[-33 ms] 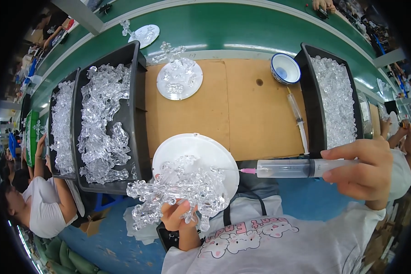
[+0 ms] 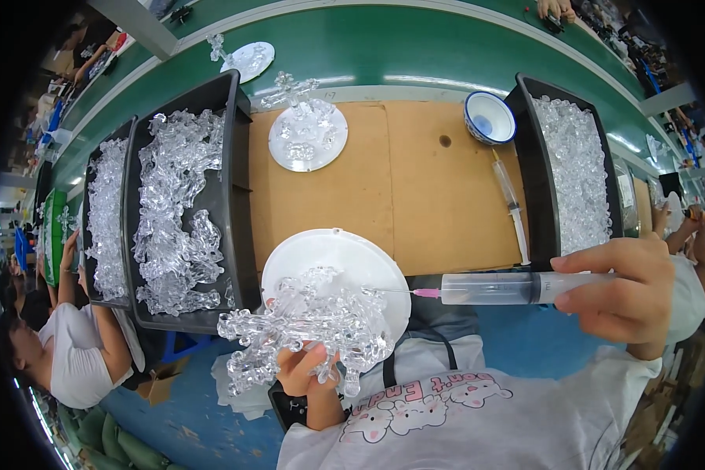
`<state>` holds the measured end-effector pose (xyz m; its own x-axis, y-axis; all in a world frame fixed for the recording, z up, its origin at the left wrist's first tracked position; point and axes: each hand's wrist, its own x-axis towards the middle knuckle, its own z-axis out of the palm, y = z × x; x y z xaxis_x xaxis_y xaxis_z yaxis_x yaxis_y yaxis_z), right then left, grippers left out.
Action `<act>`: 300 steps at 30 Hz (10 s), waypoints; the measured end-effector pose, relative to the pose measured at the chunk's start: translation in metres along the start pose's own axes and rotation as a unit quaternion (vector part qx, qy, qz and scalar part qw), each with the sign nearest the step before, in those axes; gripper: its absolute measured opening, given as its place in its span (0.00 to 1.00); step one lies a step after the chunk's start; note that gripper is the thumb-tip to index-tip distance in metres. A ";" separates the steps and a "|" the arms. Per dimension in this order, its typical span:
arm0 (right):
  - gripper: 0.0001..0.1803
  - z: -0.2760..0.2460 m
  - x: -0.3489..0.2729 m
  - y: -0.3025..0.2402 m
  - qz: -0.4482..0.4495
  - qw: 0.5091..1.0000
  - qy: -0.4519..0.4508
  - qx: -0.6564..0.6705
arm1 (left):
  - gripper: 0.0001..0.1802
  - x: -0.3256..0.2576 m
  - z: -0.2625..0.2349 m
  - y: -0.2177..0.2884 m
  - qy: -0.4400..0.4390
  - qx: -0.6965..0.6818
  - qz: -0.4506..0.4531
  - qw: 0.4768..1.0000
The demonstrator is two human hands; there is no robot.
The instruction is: Assembling clear plastic decorative lighting components by injecting glue or sealant using a syringe on an assembly line.
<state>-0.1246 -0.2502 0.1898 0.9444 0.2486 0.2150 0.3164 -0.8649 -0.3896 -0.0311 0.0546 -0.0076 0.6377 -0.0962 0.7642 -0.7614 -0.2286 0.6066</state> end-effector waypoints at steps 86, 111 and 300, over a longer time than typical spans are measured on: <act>0.13 0.024 -0.207 0.079 0.411 0.785 0.401 0.232 | 0.17 0.285 0.344 -0.248 -0.213 0.271 -0.189 0.920; 0.11 0.040 -0.193 0.032 0.336 0.819 0.372 0.280 | 0.16 0.136 0.193 -0.053 -0.269 -0.118 -0.080 0.952; 0.11 -0.054 -0.006 -0.027 0.020 0.995 0.070 -0.072 | 0.11 0.204 0.014 -0.003 -0.283 -0.357 -0.253 0.854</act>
<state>-0.1436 -0.2518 0.2471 0.9310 0.1591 0.3286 0.2543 -0.9285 -0.2707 0.1029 0.0222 0.1437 0.7064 -0.6584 0.2598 -0.1210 0.2493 0.9608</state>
